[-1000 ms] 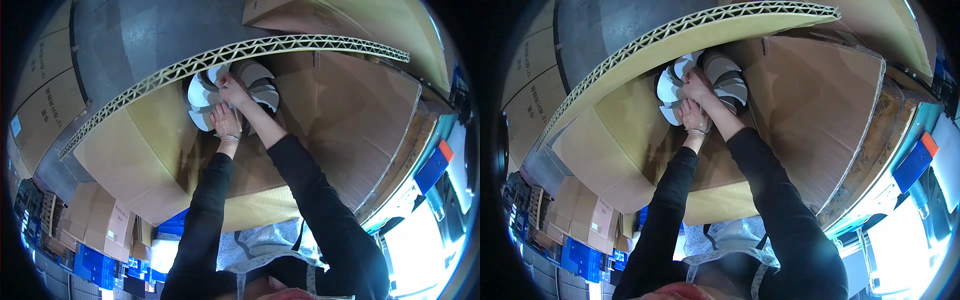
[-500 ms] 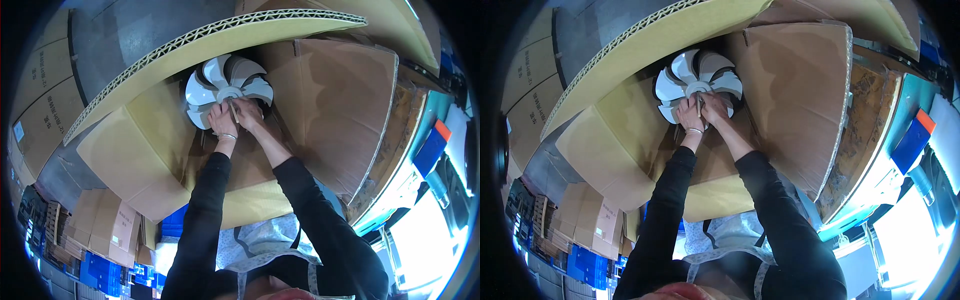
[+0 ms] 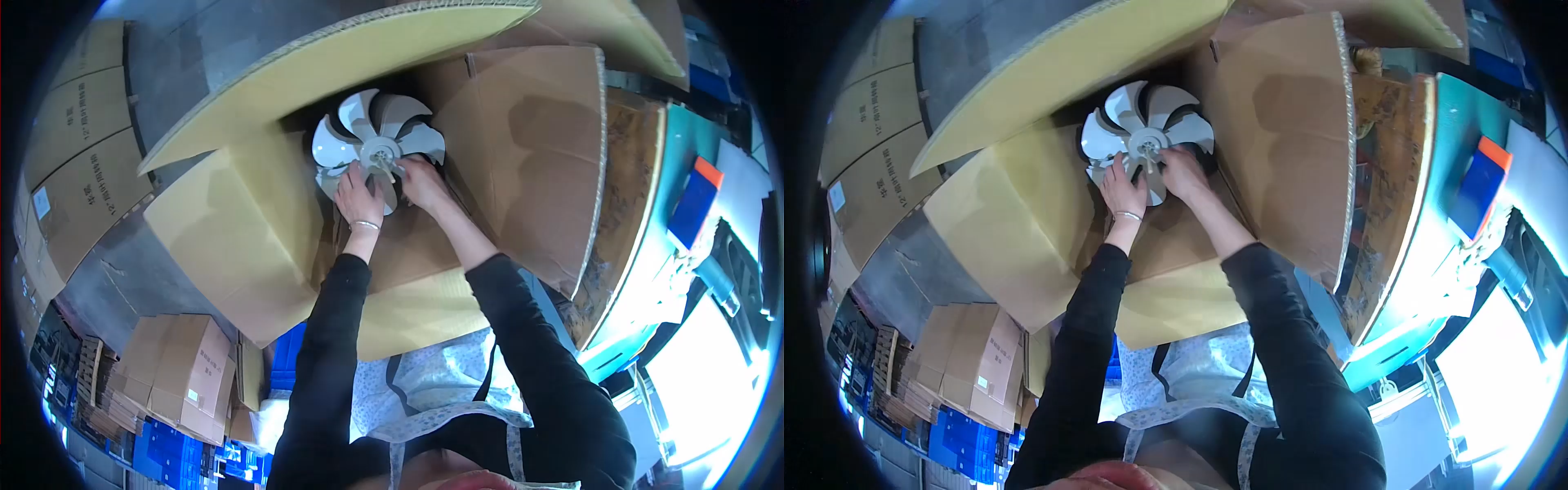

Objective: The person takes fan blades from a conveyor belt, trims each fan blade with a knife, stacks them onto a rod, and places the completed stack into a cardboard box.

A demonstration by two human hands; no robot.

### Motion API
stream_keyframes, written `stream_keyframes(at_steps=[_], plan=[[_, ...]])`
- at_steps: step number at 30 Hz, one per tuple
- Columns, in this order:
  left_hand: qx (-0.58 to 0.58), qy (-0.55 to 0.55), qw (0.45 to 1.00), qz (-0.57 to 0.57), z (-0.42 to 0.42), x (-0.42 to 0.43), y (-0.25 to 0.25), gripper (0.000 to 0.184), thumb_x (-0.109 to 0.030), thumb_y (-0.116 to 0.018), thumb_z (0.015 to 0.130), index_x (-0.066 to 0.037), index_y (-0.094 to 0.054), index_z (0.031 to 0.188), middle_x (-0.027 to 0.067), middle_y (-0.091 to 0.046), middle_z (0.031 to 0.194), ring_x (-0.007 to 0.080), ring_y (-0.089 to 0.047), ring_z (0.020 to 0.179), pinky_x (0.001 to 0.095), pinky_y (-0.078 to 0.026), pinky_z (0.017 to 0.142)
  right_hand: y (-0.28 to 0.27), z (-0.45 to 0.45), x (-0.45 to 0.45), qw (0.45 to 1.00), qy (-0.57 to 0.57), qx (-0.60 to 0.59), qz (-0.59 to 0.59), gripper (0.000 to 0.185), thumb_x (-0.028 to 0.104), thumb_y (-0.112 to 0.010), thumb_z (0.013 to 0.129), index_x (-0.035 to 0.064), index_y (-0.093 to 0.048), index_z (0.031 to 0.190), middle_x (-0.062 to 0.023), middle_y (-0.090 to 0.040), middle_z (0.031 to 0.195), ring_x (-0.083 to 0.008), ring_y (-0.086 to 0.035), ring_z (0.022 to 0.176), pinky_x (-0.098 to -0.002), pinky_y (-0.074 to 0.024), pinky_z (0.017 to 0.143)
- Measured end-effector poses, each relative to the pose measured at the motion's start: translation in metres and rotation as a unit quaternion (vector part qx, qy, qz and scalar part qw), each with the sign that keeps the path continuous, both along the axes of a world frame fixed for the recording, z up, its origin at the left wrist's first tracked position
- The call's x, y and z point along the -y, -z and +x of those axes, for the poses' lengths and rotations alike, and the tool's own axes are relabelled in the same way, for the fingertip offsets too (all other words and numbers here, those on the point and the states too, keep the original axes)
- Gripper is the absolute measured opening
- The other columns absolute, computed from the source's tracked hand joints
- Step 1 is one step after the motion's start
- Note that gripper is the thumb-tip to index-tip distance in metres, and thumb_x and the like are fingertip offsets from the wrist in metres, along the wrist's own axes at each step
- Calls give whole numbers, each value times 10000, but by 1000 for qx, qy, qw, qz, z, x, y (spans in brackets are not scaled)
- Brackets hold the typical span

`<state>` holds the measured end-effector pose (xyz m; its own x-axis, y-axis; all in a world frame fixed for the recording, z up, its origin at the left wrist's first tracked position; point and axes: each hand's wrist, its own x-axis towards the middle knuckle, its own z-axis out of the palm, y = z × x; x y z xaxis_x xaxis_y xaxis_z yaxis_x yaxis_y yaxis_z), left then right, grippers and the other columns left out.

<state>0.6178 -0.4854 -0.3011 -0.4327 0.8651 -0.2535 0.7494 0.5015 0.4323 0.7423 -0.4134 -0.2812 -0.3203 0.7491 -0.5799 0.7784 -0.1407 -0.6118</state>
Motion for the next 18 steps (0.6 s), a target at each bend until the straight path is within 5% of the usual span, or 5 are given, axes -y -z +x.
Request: stream_keyframes(at_steps=[11,12,14,18], plan=[[71,11,991,114,-83,103,-211,467,-222,-658,804,-30,-508,1202,177,-552,1001,357,-513,899,447,-422,779,-135,89,77,985,-18,-40,168,232,51,-532,810,18,-641,1012,-192,-633,1020,-355,-615,937,-409,-501,817],[38,-6,992,118,-92,121,-226,448,-204,-654,795,-24,-514,1180,171,-547,981,356,-514,902,457,-417,778,-133,89,83,971,-52,-54,227,228,60,-536,810,28,-646,1008,-185,-634,1022,-346,-617,945,-405,-500,836],[-44,-34,990,130,-98,164,-247,424,-177,-653,772,-32,-534,1152,150,-539,936,356,-514,890,461,-414,778,-161,74,88,983,-44,-86,156,231,73,-537,813,66,-661,1008,-179,-643,1003,-336,-620,953,-416,-502,844],[-35,-182,965,187,-85,241,-317,401,-129,-663,736,-42,-560,1114,112,-541,908,285,-528,836,398,-434,745,-217,27,88,961,-167,-126,179,236,123,-520,836,43,-648,1017,-165,-647,966,-348,-617,922,-426,-502,813]])
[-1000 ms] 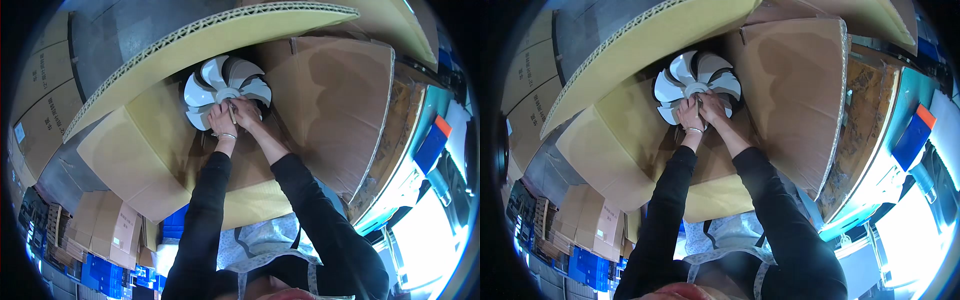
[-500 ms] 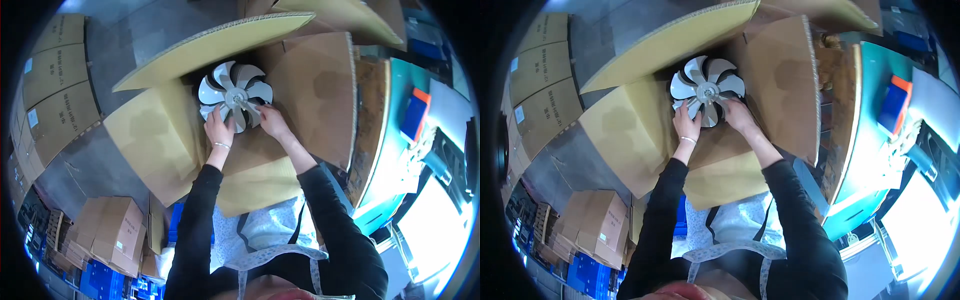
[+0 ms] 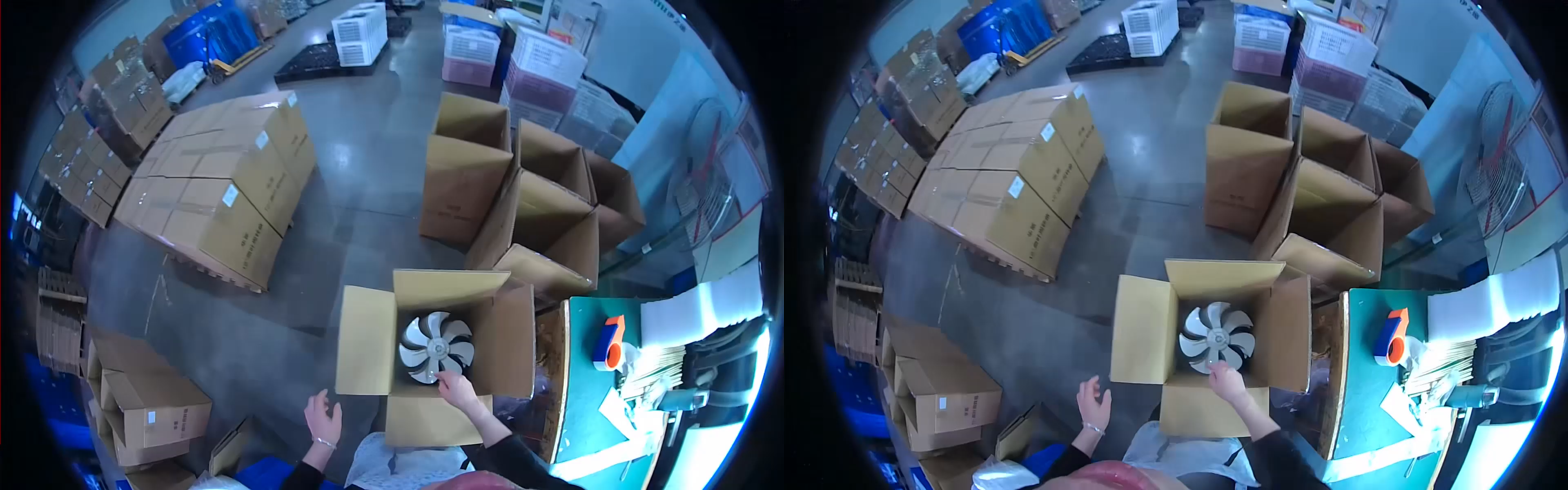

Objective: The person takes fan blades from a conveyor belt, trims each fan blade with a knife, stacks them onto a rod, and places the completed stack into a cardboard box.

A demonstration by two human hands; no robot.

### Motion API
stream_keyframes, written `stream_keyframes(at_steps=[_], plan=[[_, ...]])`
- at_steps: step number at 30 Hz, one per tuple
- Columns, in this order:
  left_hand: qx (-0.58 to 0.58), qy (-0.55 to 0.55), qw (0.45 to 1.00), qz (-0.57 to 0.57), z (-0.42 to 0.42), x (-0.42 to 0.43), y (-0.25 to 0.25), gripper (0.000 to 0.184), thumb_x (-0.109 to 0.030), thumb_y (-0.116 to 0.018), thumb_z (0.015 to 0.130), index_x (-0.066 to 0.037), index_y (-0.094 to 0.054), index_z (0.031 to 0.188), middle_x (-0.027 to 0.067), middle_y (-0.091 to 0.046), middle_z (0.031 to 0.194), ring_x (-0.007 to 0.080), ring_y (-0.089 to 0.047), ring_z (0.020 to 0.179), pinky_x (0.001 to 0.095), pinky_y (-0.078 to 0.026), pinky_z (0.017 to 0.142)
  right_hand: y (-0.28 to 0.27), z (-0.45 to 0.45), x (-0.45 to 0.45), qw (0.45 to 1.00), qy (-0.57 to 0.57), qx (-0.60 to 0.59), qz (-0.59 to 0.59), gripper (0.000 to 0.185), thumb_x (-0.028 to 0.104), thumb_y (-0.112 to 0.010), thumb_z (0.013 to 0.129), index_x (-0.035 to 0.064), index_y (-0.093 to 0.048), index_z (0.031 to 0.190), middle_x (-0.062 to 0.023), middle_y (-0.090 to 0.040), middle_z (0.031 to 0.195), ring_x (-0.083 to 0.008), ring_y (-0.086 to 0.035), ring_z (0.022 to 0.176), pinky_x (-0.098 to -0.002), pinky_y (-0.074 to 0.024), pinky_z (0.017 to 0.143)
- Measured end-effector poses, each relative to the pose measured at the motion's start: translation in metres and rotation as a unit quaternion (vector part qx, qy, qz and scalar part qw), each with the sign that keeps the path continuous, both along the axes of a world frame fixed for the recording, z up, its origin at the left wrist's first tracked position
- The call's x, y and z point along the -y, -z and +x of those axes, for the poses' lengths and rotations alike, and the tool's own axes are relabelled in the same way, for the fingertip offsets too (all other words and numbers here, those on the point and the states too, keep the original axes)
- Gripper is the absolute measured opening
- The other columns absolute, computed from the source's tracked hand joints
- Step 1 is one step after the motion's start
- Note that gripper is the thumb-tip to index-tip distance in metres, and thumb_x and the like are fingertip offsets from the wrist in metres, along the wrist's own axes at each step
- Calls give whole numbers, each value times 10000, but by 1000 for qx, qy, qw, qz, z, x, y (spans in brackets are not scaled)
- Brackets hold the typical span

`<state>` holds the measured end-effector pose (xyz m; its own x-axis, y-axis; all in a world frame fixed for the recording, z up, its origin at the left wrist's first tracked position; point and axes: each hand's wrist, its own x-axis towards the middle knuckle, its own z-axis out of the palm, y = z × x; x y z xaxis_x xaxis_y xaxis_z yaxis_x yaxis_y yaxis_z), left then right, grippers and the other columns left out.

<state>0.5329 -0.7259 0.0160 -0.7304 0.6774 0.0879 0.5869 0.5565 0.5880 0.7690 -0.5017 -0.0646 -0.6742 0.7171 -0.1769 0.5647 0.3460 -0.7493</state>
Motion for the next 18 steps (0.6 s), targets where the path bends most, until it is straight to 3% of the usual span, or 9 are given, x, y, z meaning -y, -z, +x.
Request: stream_keyframes(at_steps=[3,8,11,15,16,17,18], plan=[[29,-75,997,20,18,62,-24,383,-94,-663,722,-35,-567,1088,105,-538,888,243,-535,786,371,-443,712,-36,-37,-1,995,-79,-10,52,249,125,-509,841,47,-638,1039,-164,-642,977,-344,-617,918,-435,-500,800],[70,-159,980,96,27,151,-3,364,-53,-659,714,-9,-567,1063,111,-525,864,226,-531,717,349,-456,670,-109,-100,21,979,-169,46,104,278,129,-486,844,62,-625,1075,-167,-631,1006,-349,-617,905,-447,-498,783],[111,-201,965,127,-3,193,8,332,-52,-661,727,-1,-573,1043,110,-531,880,220,-548,724,340,-463,666,-118,-150,57,971,-208,56,105,293,136,-482,844,72,-619,1094,-162,-626,1020,-346,-618,904,-444,-497,792],[43,-242,957,157,-85,273,19,305,-79,-668,756,3,-583,1038,114,-545,873,221,-560,675,339,-484,613,-97,-249,142,945,-304,87,83,300,144,-503,843,73,-613,1113,-156,-619,1053,-332,-604,975,-413,-491,841],[3,-263,952,158,-108,288,-1,303,-85,-668,765,2,-586,1043,116,-550,858,222,-560,657,342,-489,593,-108,-283,172,938,-331,49,85,290,133,-517,842,68,-616,1106,-155,-623,1058,-332,-601,986,-406,-490,849],[-119,-246,945,181,-126,310,-16,294,-77,-660,775,1,-590,1050,122,-551,814,238,-553,628,353,-486,549,-117,-318,200,916,-392,25,81,280,121,-532,840,63,-619,1100,-155,-627,1062,-332,-597,997,-398,-489,857],[0,-340,923,182,-131,342,-6,278,-71,-652,783,-8,-595,1048,130,-549,796,255,-548,648,361,-474,563,-140,-357,228,890,-449,-61,54,266,110,-579,826,55,-629,1082,-165,-635,1056,-336,-602,989,-396,-488,862]])
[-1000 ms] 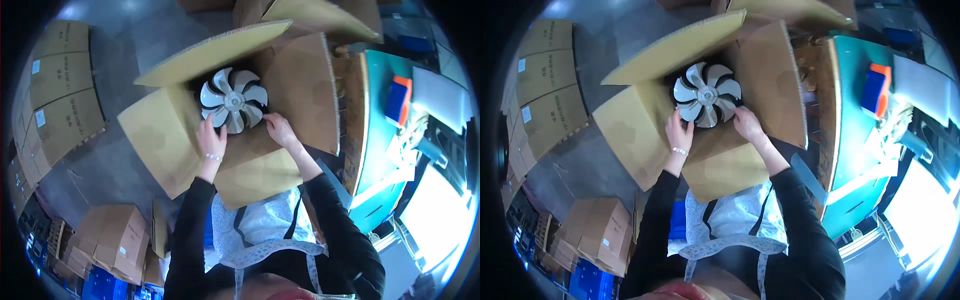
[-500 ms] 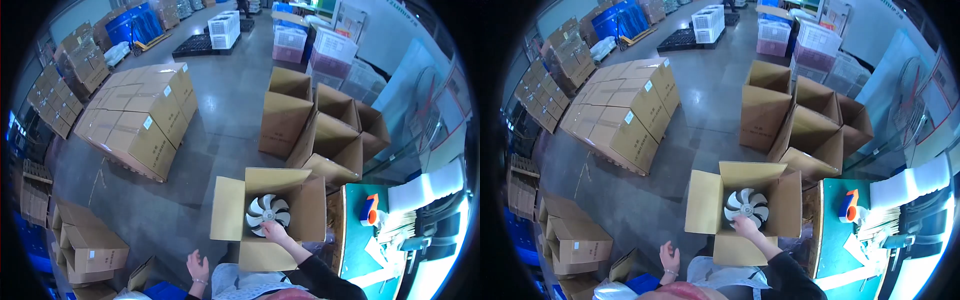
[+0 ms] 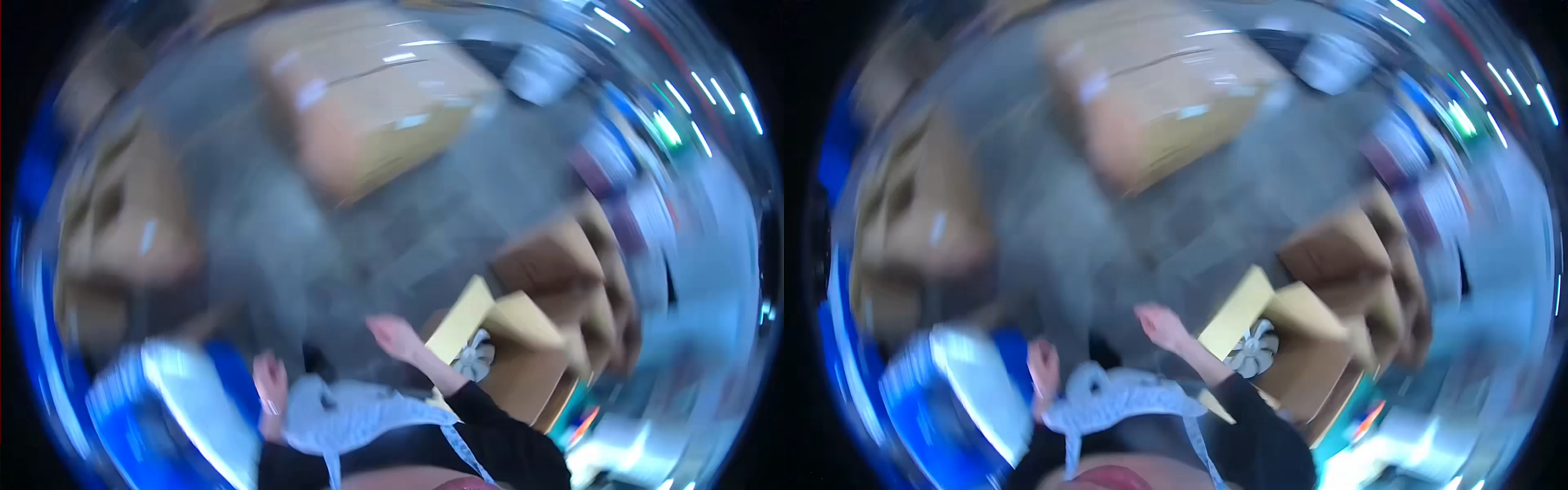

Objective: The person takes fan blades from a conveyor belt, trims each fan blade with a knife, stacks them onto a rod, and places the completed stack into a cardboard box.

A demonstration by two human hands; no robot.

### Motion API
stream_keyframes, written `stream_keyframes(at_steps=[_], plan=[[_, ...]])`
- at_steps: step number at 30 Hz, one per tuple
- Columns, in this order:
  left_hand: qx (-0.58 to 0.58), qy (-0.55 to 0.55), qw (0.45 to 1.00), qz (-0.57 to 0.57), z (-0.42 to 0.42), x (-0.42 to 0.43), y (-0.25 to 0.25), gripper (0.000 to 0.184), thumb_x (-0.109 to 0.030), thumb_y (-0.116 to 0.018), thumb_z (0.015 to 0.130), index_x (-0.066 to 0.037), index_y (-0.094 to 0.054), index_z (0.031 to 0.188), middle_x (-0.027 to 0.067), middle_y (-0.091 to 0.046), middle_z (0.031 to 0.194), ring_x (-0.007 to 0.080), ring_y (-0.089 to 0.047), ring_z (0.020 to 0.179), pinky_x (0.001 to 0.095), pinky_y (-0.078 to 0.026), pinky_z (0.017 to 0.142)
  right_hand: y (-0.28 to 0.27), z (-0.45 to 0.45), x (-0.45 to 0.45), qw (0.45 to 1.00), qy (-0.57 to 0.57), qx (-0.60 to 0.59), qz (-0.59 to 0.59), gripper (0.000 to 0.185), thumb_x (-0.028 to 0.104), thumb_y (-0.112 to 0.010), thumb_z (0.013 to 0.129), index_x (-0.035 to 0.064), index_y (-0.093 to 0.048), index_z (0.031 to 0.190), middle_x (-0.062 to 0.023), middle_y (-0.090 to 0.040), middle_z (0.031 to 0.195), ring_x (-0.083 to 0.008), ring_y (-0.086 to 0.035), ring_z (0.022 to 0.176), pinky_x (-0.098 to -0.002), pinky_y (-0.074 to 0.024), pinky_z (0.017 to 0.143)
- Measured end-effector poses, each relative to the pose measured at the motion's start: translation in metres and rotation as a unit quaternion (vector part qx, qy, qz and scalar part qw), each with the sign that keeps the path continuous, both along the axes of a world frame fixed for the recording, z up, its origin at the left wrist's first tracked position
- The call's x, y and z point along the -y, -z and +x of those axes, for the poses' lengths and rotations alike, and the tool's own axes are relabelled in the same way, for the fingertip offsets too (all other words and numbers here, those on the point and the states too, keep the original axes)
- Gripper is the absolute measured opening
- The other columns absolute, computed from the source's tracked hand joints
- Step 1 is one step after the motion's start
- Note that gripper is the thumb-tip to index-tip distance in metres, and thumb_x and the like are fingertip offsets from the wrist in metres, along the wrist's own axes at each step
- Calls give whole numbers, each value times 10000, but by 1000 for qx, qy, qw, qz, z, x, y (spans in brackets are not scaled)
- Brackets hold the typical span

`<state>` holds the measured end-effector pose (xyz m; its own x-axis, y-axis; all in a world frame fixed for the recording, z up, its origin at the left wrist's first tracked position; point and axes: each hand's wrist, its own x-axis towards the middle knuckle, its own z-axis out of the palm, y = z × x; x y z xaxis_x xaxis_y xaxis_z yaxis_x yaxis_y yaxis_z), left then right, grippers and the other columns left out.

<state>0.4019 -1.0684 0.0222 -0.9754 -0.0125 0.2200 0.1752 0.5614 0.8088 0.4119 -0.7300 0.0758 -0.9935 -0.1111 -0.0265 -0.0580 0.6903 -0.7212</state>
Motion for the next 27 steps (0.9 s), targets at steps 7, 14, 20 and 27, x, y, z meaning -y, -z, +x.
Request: stream_keyframes(at_steps=[7,14,20,27], plan=[[163,-291,942,-30,23,127,-47,233,-125,-646,807,-50,-597,1022,108,-593,877,249,-607,729,349,-496,668,-275,-143,162,794,-334,-343,-376,269,181,-570,786,64,-581,1028,-4,-595,720,-122,-519,596,-269,-426,564],[182,-276,920,212,-35,141,30,303,-4,-603,836,20,-557,1135,130,-609,1060,203,-583,952,317,-475,874,-417,-215,150,477,-417,-716,-293,293,81,-534,820,142,-615,1095,36,-549,642,-70,-470,502,-183,-341,478],[226,-83,970,39,-227,179,96,300,-105,-647,815,12,-595,1086,105,-617,951,173,-590,825,291,-490,735,-458,-244,96,343,-335,-877,8,95,57,-490,815,105,-571,811,60,-515,589,-44,-441,477,-189,-327,468],[141,20,990,26,-478,85,-38,267,-86,-609,851,28,-591,1091,110,-620,934,175,-586,798,296,-482,711,-457,-385,54,407,-281,-866,68,132,130,-472,852,103,-592,898,68,-481,526,-33,-392,422,-184,-300,438]])
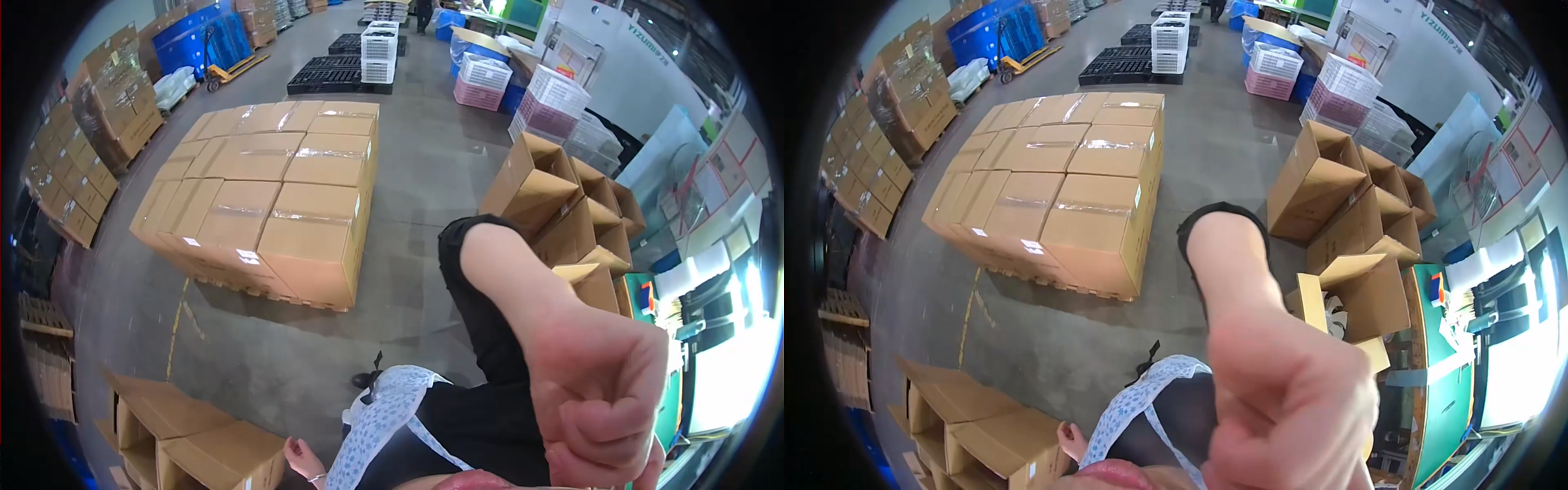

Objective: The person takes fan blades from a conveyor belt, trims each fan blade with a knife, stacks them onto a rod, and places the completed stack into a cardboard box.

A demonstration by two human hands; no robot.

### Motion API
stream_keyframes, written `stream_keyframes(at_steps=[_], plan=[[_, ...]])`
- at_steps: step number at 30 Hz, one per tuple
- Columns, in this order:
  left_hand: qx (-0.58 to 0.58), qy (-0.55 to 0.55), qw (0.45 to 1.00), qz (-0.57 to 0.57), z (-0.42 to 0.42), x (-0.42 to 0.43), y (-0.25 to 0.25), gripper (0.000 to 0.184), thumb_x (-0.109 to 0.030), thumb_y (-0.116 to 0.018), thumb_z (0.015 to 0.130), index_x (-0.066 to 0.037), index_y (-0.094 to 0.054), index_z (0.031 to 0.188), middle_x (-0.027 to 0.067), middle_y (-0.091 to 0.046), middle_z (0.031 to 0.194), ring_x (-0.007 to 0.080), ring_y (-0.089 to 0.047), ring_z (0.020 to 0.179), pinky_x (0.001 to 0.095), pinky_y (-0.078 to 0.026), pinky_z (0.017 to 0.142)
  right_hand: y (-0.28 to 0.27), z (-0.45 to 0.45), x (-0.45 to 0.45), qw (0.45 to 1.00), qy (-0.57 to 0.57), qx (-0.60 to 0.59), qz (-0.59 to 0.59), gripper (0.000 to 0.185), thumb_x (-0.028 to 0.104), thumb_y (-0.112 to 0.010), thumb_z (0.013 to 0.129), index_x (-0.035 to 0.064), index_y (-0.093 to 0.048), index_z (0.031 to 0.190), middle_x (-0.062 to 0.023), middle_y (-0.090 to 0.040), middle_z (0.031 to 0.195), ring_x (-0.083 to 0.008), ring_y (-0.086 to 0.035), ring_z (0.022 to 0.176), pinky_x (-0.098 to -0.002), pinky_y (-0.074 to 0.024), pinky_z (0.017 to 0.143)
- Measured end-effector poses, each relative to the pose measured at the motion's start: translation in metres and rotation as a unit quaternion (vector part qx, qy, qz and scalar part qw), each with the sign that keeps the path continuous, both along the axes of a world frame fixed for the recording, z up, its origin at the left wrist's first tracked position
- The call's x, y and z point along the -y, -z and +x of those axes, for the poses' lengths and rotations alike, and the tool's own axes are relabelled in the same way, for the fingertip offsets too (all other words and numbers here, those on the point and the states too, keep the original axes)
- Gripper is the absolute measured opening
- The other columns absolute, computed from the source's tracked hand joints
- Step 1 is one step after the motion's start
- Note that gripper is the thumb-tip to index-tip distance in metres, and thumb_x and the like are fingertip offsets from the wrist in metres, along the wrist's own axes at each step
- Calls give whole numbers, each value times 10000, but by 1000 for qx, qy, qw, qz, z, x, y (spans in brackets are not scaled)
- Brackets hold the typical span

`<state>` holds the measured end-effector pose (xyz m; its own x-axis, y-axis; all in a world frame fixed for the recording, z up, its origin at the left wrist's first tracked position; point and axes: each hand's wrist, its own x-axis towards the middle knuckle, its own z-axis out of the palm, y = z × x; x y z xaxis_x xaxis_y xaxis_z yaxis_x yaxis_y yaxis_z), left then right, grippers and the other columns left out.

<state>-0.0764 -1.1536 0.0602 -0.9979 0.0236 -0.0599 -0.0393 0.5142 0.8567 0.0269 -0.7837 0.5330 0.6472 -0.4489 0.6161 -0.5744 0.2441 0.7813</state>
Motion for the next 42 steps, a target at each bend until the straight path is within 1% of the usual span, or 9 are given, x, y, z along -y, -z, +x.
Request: stream_keyframes(at_steps=[4,9,17,21,24,30,37,39,42], plan=[[-24,-7,1000,-11,-39,-3,12,243,-103,-624,847,-2,-604,1067,45,-604,841,122,-553,739,281,-472,680,5,-55,1,998,22,-21,-54,173,127,-454,853,95,-601,938,59,-480,524,-34,-390,415,-189,-295,421],[93,29,995,-17,-54,38,119,313,-150,-670,797,-17,-617,1076,83,-642,880,145,-600,739,268,-497,666,-1,-108,9,999,1,-27,-43,182,91,-453,834,89,-599,944,57,-473,523,-34,-385,410,-188,-296,419],[74,-2,997,4,-106,105,141,318,-173,-680,795,-28,-620,1071,68,-644,857,125,-593,722,256,-499,664,3,-177,85,996,-7,-52,-66,215,81,-458,834,94,-589,1004,69,-484,529,-20,-389,416,-181,-296,420],[119,40,992,8,-149,156,69,322,-186,-684,805,-22,-618,1074,70,-637,842,127,-587,720,260,-494,656,4,-216,156,997,-34,0,-73,217,77,-474,831,96,-590,1014,71,-485,529,-20,-382,412,-183,-287,416],[127,47,991,19,-171,231,83,306,-169,-680,812,-19,-611,1069,67,-631,837,128,-579,724,275,-490,664,4,-242,212,997,-19,-38,-62,226,89,-468,840,93,-587,1032,70,-481,527,-23,-379,409,-185,-283,414],[47,-19,999,2,-224,358,118,270,-133,-667,823,-21,-597,1059,57,-625,829,125,-570,743,299,-491,692,-8,-291,310,999,-40,-35,6,85,103,-478,832,94,-562,828,71,-450,514,-31,-367,401,-189,-270,408],[123,-25,991,46,-242,407,168,230,-164,-651,837,-31,-611,1020,49,-626,798,120,-572,712,283,-492,647,-10,-325,365,999,-46,-7,-13,228,198,-482,883,126,-448,669,78,-425,531,-33,-355,412,-190,-278,410],[103,-37,993,41,-229,398,174,238,-174,-658,831,-30,-605,1013,53,-628,791,127,-575,695,282,-493,643,12,-284,363,963,-9,268,-35,148,172,-474,915,67,-452,1017,44,-476,601,-54,-414,468,-209,-312,449],[87,-74,993,40,-198,389,169,270,-172,-668,817,-20,-611,1034,61,-631,798,127,-576,691,269,-487,634,20,-281,366,909,-15,412,-60,393,120,-487,914,60,-385,1289,35,-488,642,-60,-442,506,-220,-336,473]])
